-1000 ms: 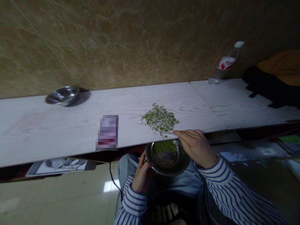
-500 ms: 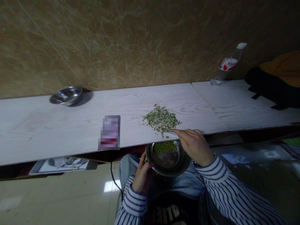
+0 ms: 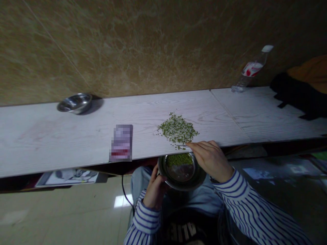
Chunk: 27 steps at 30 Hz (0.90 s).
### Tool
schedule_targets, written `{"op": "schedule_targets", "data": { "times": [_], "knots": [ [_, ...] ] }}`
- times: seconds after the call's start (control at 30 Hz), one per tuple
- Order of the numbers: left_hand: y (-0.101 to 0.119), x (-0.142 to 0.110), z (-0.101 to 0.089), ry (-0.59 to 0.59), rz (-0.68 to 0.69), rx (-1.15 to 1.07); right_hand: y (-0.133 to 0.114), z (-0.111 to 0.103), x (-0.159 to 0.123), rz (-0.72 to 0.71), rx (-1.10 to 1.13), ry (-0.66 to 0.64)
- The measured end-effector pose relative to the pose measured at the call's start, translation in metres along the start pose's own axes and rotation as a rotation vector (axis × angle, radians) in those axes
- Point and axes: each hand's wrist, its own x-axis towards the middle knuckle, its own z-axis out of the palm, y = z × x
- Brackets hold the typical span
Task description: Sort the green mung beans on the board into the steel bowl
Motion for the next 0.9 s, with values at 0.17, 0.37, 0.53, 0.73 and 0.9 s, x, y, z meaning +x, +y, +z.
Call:
{"op": "schedule_targets", "data": {
  "times": [0.17, 0.37, 0.53, 0.73, 0.9],
  "knots": [
    [0.003, 0.001, -0.002, 0.009, -0.001, 0.008, -0.002, 0.001, 0.003, -0.001, -0.003, 0.013],
    [0.005, 0.001, -0.003, 0.016, 0.008, 0.001, -0.006, 0.001, 0.002, -0.008, 0.026, -0.009],
    [0.003, 0.001, -0.004, 0.015, 0.008, -0.002, -0.007, 0.004, 0.005, 0.000, 0.002, 0.008],
    [0.004, -0.001, -0.005, 0.013, 0.014, -0.020, -0.012, 0.009, 0.013, -0.022, -0.003, -0.001],
    [0.006, -0.001, -0.008, 0.031, 0.024, -0.026, -0.017, 0.011, 0.020, -0.028, -0.001, 0.001]
  ]
}}
